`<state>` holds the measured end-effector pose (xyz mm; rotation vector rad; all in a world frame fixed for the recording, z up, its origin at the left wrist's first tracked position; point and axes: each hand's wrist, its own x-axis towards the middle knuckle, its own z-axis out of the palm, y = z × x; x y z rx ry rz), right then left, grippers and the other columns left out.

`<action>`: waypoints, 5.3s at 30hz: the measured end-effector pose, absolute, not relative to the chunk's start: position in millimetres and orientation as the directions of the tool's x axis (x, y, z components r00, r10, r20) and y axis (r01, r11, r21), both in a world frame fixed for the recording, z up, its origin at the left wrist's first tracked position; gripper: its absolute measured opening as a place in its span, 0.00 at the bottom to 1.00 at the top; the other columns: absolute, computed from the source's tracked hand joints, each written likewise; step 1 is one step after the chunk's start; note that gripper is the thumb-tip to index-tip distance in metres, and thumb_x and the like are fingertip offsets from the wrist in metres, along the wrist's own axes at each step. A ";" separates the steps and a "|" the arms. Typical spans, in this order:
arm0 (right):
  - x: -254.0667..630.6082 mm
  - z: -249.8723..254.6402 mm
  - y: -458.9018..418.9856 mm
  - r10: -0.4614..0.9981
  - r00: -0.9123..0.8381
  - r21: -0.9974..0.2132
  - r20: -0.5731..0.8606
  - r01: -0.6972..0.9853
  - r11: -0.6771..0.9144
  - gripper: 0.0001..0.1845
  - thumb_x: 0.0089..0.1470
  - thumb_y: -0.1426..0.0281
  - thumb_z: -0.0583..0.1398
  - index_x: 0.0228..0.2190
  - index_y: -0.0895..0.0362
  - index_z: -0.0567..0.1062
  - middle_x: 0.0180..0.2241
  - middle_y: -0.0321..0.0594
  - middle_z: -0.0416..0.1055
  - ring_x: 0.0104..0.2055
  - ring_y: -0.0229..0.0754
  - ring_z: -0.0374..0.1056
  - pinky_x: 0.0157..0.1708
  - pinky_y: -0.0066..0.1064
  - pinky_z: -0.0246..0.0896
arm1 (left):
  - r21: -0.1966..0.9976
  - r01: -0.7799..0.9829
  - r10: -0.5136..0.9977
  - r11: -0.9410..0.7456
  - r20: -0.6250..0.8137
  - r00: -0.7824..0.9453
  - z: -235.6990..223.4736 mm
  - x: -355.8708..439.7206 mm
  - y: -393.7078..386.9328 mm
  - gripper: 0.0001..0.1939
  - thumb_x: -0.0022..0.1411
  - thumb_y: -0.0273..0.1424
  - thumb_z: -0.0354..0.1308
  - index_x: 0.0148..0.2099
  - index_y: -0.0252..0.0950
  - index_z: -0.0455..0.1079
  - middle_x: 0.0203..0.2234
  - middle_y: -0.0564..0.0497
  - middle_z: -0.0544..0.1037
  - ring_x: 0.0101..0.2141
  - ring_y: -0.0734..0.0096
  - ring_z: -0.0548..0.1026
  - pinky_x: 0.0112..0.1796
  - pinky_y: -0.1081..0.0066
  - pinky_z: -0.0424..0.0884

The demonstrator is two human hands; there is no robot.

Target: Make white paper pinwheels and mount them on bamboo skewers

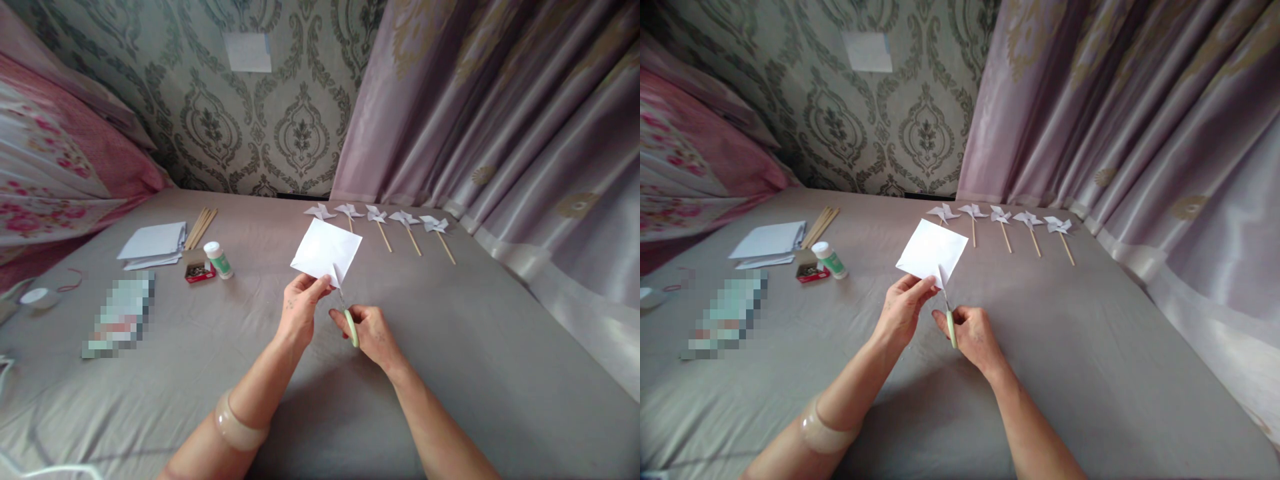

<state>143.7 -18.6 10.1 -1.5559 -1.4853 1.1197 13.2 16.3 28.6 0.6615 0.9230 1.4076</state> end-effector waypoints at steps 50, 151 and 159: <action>143.6 10.6 -18.6 0.981 -0.156 -0.889 -0.119 0.456 -0.036 0.19 0.46 0.58 0.61 0.16 0.57 0.63 0.15 0.29 0.55 0.21 0.32 0.51 0.20 0.25 0.46 | 0.839 -0.543 0.989 0.044 -0.114 -0.096 26.1 10.8 19.6 0.13 0.43 0.30 0.68 0.34 0.35 0.74 0.25 0.54 0.76 0.27 0.76 0.71 0.35 0.73 0.66; 143.9 10.2 -22.1 0.958 -0.244 -0.933 -0.152 0.355 -0.058 0.27 0.43 0.48 0.62 0.16 0.57 0.62 0.16 0.29 0.56 0.20 0.31 0.49 0.20 0.26 0.43 | 0.880 -0.466 0.976 0.090 -0.172 -0.137 33.1 -2.2 24.9 0.11 0.40 0.33 0.69 0.25 0.32 0.72 0.20 0.52 0.75 0.24 0.76 0.71 0.32 0.74 0.65; 143.7 10.8 -21.8 0.961 -0.227 -0.939 -0.158 0.335 -0.076 0.26 0.43 0.50 0.63 0.15 0.57 0.63 0.15 0.31 0.59 0.20 0.32 0.51 0.20 0.26 0.47 | 0.882 -0.463 0.980 0.085 -0.157 -0.119 31.0 -1.1 25.3 0.11 0.42 0.33 0.68 0.26 0.32 0.73 0.22 0.51 0.76 0.25 0.76 0.71 0.32 0.74 0.65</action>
